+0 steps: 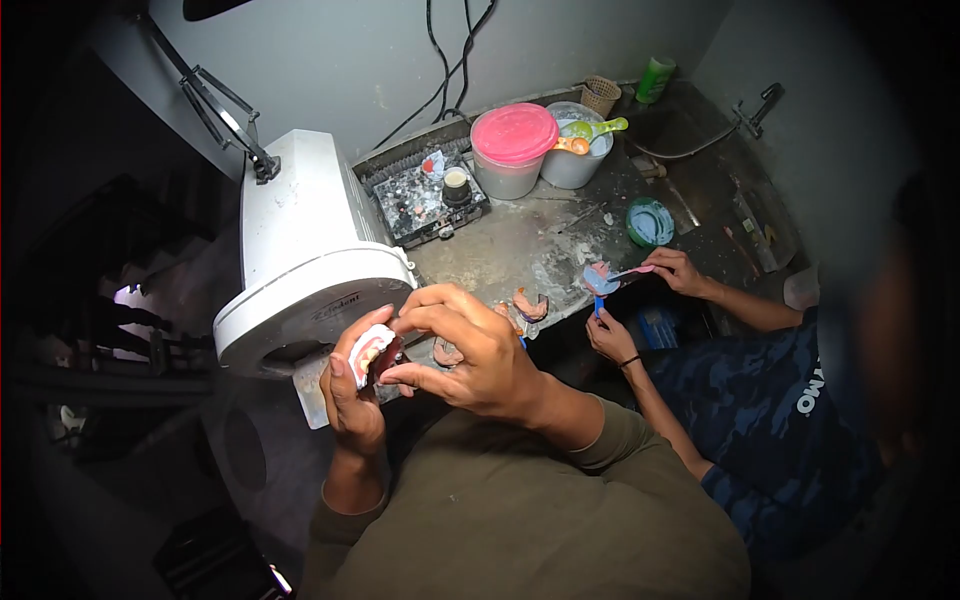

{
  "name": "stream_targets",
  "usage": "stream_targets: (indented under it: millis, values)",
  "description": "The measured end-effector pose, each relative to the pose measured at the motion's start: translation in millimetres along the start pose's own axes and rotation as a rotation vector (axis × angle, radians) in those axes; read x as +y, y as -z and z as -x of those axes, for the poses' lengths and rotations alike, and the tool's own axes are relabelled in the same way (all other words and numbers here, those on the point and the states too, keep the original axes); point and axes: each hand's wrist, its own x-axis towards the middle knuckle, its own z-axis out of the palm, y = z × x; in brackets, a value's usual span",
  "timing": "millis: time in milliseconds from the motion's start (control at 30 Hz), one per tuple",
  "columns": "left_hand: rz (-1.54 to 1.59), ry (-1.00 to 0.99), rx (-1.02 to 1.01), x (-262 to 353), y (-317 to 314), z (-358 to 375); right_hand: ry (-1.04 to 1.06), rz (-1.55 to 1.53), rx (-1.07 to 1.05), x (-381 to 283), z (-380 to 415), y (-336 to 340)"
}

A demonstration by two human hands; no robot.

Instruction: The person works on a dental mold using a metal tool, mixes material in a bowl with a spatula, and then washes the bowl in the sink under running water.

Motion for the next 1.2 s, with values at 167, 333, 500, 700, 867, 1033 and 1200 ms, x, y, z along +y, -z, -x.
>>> stream_targets:
  millis: [167,333,500,700,867,1033,1200]
  values:
    - [0.063,0.055,-0.013,-8,5,4,0.060,0.002,-0.083,3,3,3]
    - [0.076,0.061,0.002,-13,2,6,-0.084,-0.045,0.005,25,-9,24]
    - [0.157,0.119,-0.002,-11,5,12,-0.689,0.273,0.365,234,2,73]
    - [0.160,0.112,0.061,-6,12,27,-1.382,0.833,0.455,333,-3,160]
    - [0.172,0.109,0.159,-12,17,36,-1.517,0.672,0.511,361,-1,171]
    - [0.159,0.112,0.181,-17,21,43,-1.627,0.427,0.447,346,0,172]
    - [0.145,0.133,0.181,-17,21,41,-0.829,1.047,0.114,389,9,163]
